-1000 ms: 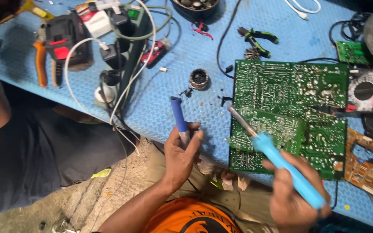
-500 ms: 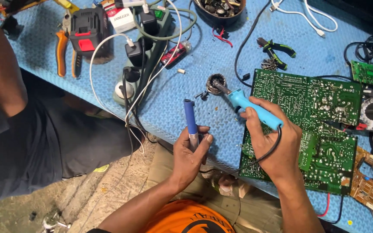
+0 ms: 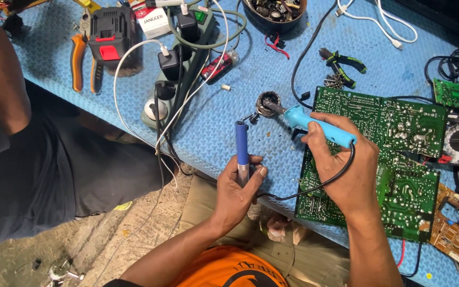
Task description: Desoldering electronic components from a circuit board using a soldering iron and a desoldering pump.
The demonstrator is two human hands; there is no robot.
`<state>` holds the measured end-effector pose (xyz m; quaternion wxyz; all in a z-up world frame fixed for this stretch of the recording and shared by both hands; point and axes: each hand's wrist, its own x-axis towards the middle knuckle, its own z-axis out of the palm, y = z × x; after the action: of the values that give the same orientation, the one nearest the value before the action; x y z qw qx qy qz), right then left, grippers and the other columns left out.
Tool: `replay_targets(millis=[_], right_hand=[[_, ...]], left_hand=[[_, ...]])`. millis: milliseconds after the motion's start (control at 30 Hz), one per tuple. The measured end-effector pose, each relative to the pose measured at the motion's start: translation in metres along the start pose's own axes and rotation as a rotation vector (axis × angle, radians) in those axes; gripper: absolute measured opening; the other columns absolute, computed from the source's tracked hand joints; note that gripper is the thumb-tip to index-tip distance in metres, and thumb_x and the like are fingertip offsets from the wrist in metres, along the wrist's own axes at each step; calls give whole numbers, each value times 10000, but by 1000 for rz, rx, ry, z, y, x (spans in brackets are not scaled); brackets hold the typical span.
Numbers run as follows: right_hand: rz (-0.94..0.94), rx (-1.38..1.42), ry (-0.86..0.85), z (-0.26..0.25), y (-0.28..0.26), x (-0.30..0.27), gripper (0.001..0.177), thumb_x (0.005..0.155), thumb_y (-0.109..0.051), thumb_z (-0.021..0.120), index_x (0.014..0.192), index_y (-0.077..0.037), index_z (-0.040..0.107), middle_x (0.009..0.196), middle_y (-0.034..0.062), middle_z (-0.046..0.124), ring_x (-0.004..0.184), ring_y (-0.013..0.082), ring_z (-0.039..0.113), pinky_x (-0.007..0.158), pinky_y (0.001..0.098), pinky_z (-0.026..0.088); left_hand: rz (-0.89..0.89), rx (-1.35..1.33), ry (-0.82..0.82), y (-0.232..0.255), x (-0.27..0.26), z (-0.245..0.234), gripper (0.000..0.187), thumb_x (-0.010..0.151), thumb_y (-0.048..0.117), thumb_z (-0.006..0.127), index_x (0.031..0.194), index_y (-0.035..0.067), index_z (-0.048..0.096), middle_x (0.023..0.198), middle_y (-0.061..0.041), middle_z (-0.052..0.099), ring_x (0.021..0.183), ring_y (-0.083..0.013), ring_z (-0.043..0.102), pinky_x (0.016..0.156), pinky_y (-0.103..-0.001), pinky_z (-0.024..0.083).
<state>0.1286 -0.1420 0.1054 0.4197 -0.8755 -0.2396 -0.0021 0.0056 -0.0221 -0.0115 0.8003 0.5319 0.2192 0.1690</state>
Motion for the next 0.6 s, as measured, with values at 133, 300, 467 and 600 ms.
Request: replay_targets(millis=[133, 300, 467, 600], right_hand=[[-11, 12, -17, -1, -2, 1, 243, 1055, -226, 626, 1205, -57, 713, 934, 83, 799, 825, 161, 797, 630, 261, 551], [-52, 1, -13, 0, 1, -1, 232, 1048, -217, 639, 1201, -60, 713, 913, 85, 801, 792, 150, 792, 555, 251, 522], [-161, 79, 86, 8, 2, -6, 160, 1026, -77, 699, 1160, -9, 755, 895, 218, 768, 803, 314, 784, 679, 382, 619], [-112, 160, 127, 10, 7, -21, 223, 925, 18, 727, 1144, -12, 757, 932, 245, 773, 850, 353, 789, 692, 432, 633]], left_hand=[[21, 22, -17, 2, 1, 1, 199, 958, 170, 714, 1117, 60, 667, 940, -26, 672, 637, -71, 549, 476, -227, 479], [-25, -5, -21, 1, 1, 2, 209, 965, 169, 703, 1130, 51, 656, 784, -15, 611, 473, -75, 486, 348, -240, 467], [93, 7, 35, -15, 6, 0, 233, 898, 46, 779, 1101, -33, 696, 868, -170, 735, 475, -123, 603, 405, -264, 537], [81, 70, 14, 3, 3, 6, 246, 895, 63, 787, 1110, -22, 703, 889, -160, 733, 596, -161, 641, 535, -288, 575]])
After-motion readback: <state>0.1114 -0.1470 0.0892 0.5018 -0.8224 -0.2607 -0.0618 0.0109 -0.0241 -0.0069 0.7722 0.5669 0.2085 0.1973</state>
